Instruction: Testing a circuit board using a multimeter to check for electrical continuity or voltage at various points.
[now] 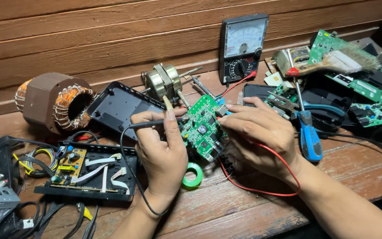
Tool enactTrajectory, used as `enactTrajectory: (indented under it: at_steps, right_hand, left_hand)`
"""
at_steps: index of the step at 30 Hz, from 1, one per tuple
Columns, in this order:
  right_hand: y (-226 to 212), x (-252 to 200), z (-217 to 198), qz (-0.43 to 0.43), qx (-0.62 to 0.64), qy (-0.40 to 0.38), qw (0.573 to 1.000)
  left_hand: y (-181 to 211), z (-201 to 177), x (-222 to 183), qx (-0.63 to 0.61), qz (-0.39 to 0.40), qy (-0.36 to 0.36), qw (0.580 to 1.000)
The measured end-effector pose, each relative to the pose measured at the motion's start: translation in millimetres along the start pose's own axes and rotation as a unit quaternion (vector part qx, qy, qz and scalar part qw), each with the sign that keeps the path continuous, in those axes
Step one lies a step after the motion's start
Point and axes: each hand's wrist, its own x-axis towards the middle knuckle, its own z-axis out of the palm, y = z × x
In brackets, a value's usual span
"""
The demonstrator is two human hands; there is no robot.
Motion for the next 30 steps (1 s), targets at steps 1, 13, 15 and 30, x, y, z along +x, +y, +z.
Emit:
enactTrajectory:
  at_steps: [1, 13, 15, 30]
  right_hand:
    - [0.5, -0.2, 0.8, 0.000, -0.004, 0.002, 1.000]
    - [3.5, -3.2, 4.1, -0.002, -0.005, 0.016, 1.000]
    - [2.0, -1.7, 3.8, -0.003, -0.003, 0.019, 1.000]
    - [0.4, -0.3, 1.8, 0.003, 0.002, 0.010, 1.000]
  left_hand:
    - [0.0, 0.3, -0.2, -0.003, 0.003, -0.001, 1.000]
    - [-3.1, 1.6, -1.3, 0.012, 0.002, 0.003, 1.000]
    - [-3.3, 1.4, -1.7, 0.011, -0.006, 0.002, 1.000]
    - [1.1, -0.1, -0.1, 0.025, -0.015, 0.004, 1.000]
